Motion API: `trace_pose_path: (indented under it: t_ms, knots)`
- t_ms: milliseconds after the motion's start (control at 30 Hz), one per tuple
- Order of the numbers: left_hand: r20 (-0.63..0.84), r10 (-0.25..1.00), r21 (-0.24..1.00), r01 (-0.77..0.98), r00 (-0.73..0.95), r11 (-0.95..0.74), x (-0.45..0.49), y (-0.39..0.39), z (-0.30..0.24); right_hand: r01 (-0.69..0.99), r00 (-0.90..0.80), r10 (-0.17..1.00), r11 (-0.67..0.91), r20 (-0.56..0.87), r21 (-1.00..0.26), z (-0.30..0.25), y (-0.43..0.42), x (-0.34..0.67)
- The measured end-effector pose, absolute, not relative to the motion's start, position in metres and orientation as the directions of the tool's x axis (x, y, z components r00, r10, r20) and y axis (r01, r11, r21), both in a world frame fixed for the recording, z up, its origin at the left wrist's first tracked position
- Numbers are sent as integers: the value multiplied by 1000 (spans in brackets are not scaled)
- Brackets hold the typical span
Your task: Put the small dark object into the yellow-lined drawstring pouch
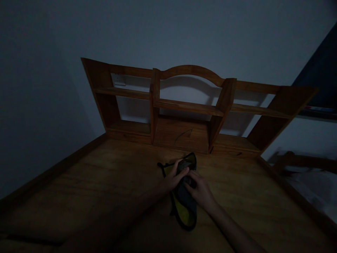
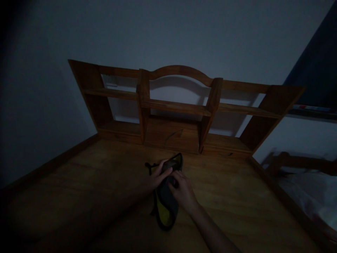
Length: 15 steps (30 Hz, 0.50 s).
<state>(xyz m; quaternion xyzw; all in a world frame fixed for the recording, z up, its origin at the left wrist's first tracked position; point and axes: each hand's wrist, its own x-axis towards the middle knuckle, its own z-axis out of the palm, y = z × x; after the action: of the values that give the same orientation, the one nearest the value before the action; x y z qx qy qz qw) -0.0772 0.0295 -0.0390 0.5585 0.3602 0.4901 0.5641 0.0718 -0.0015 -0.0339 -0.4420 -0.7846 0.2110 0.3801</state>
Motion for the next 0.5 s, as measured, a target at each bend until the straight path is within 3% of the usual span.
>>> trace_pose_path:
  t_ms: [100, 333, 500]
  knots:
    - [127, 944, 989, -114, 305, -97, -76, 27, -35, 526, -296, 853, 521, 430, -672, -38, -1, 72]
    - [-26, 979, 993, -111, 204, 49, -76, 26, -34, 596, -305, 829, 550, 470, -584, -31, -1, 77]
    - [-37, 988, 987, -150, 151, 60, -74, 29, -39, 629, -411, 804, 591, 430, -505, -30, 1, 84]
